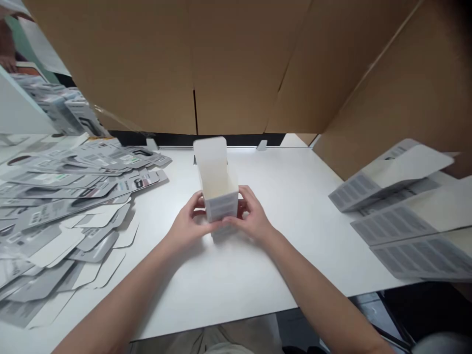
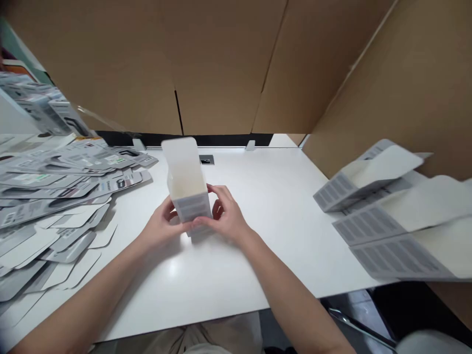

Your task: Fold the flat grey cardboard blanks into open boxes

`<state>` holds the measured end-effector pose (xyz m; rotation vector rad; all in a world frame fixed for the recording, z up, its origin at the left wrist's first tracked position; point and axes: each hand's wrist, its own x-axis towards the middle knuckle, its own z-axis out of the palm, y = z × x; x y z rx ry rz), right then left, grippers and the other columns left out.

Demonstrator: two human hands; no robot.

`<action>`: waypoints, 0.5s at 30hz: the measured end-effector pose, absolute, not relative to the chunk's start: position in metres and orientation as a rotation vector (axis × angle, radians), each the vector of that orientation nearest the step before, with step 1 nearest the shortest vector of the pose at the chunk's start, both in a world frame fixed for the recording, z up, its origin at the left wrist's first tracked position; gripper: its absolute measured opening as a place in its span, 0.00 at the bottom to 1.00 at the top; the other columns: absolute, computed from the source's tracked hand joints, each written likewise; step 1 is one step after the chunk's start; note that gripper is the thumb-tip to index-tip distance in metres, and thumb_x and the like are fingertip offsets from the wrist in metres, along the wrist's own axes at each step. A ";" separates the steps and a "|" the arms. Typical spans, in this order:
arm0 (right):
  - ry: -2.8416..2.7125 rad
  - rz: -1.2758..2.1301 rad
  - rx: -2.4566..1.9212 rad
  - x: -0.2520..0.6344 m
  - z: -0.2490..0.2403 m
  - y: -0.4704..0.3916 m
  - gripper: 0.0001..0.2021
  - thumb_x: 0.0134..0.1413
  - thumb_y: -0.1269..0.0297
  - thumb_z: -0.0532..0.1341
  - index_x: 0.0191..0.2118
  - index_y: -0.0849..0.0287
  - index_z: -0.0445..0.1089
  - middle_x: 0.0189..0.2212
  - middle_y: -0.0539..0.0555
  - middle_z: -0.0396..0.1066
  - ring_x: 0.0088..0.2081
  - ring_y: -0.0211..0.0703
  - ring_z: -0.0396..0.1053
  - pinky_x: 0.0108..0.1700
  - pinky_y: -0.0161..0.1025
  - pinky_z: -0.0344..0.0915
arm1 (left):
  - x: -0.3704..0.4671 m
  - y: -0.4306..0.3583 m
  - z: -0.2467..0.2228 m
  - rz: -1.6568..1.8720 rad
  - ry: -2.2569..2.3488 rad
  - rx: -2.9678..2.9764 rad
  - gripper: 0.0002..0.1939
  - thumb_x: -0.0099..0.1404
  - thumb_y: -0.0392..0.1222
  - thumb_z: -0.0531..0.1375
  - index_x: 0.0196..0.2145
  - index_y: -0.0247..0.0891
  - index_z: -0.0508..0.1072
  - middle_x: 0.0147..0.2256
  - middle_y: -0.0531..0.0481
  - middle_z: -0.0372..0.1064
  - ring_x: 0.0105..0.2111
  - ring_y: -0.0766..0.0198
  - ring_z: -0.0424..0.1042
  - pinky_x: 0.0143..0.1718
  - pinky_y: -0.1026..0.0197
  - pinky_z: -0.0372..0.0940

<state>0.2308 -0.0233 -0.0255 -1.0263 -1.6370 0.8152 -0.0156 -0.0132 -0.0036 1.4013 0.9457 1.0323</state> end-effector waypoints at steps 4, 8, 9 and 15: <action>-1.678 1.052 -1.061 0.238 -0.006 -0.026 0.36 0.60 0.44 0.85 0.67 0.48 0.75 0.57 0.60 0.85 0.40 0.48 0.84 0.36 0.44 0.85 | -0.012 -0.018 -0.007 0.950 0.877 1.436 0.42 0.56 0.42 0.85 0.67 0.50 0.82 0.62 0.38 0.82 0.64 0.36 0.80 0.69 0.34 0.72; -1.590 0.940 -1.214 0.267 0.002 -0.052 0.32 0.57 0.50 0.86 0.62 0.49 0.78 0.56 0.60 0.87 0.40 0.49 0.86 0.37 0.46 0.87 | -0.012 -0.018 -0.011 0.954 0.876 1.449 0.50 0.58 0.45 0.85 0.74 0.52 0.73 0.64 0.38 0.78 0.67 0.38 0.77 0.73 0.31 0.69; -1.527 0.891 -1.251 0.279 0.000 -0.063 0.32 0.55 0.49 0.87 0.61 0.50 0.79 0.53 0.60 0.87 0.40 0.51 0.87 0.37 0.47 0.87 | -0.013 -0.017 -0.012 0.949 0.894 1.461 0.48 0.61 0.48 0.84 0.75 0.52 0.72 0.64 0.38 0.77 0.67 0.39 0.77 0.73 0.31 0.69; -1.020 0.459 -1.606 0.381 -0.021 -0.164 0.44 0.38 0.36 0.89 0.55 0.56 0.78 0.48 0.67 0.88 0.46 0.66 0.88 0.44 0.58 0.89 | -0.013 -0.015 -0.017 0.923 1.016 1.434 0.39 0.70 0.60 0.77 0.71 0.52 0.69 0.63 0.38 0.74 0.65 0.38 0.77 0.56 0.37 0.80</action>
